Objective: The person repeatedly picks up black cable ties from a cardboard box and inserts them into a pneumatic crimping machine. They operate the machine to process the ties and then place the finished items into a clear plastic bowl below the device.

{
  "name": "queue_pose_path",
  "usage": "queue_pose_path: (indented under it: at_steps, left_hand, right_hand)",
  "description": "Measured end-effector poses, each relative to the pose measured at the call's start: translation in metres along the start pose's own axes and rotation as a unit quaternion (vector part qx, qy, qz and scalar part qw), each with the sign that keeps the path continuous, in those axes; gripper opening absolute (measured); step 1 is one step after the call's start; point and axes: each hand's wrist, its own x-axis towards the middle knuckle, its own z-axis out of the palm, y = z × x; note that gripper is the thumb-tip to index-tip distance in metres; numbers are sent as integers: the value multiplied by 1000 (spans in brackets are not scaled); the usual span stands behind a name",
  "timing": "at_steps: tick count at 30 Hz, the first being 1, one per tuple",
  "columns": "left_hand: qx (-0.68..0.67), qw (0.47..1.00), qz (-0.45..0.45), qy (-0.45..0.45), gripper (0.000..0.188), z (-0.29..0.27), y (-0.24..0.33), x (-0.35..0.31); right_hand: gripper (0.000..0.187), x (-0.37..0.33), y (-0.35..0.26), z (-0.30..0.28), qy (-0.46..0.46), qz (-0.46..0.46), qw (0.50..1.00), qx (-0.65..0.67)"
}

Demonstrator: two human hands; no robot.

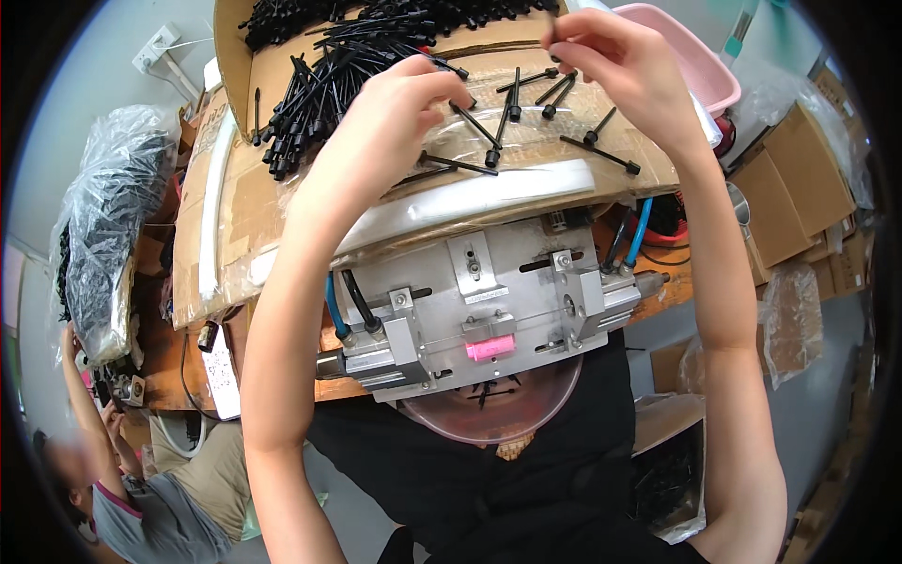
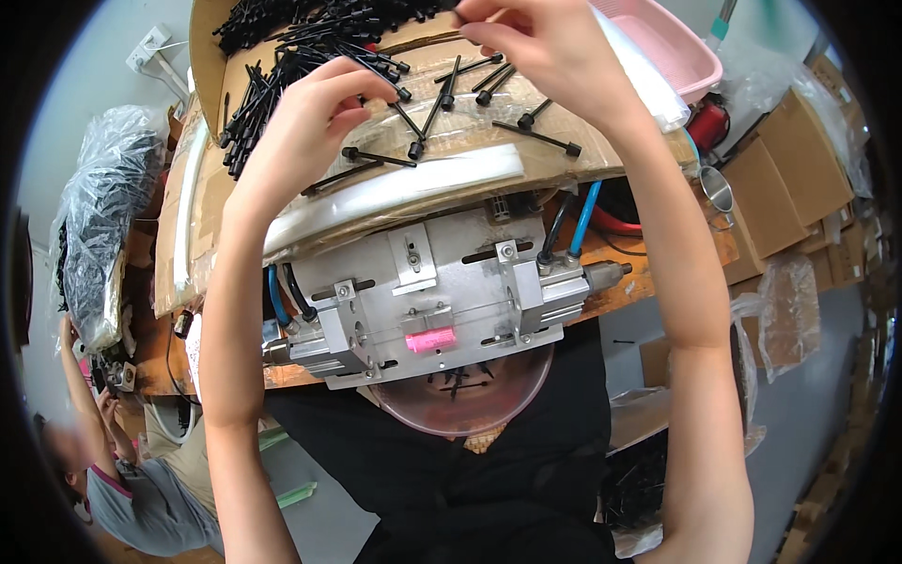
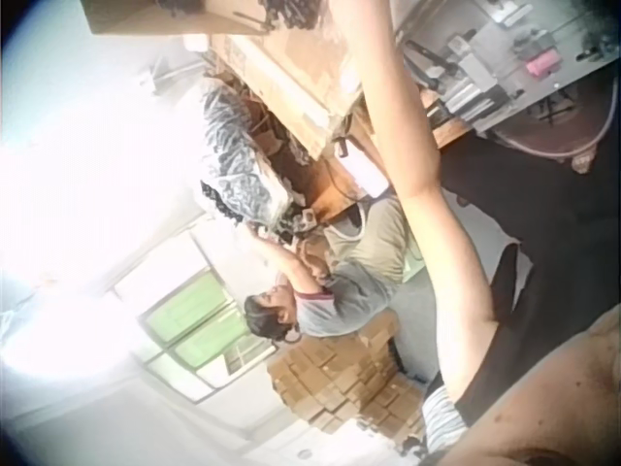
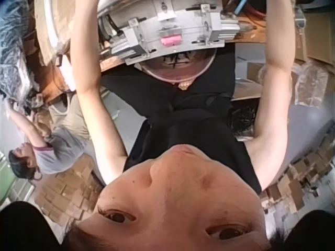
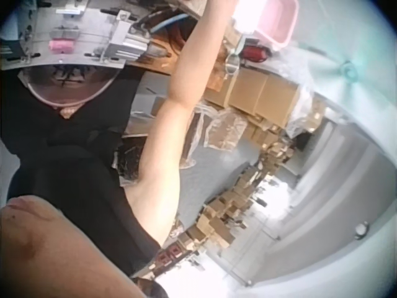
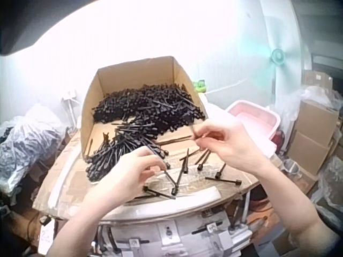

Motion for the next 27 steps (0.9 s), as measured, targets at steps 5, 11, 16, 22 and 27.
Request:
queue_pose_path:
  at_steps: [5, 11, 16, 22, 27]
  left_hand:
    - [12, 1000, -10, -26, 16, 2, 5, 13]
    - [30, 996, 30, -84, 19, 12, 30, 15]
    - [21, 982, -92, -163, 16, 0, 34, 8]
    - [-136, 962, -217, -93, 26, -24, 39, 0]
    - [-229, 947, -224, 27, 19, -31, 26, -16]
  right_hand:
    - [14, -27, -3, -16, 60, 38, 990, 118]
    - [14, -49, -11, -15, 88, 81, 983, 141]
    - [15, -61, -19, -18, 104, 81, 981, 144]
    - [22, -68, -28, -20, 172, 97, 968, 156]
    - [27, -76, -22, -24, 212, 115, 951, 195]
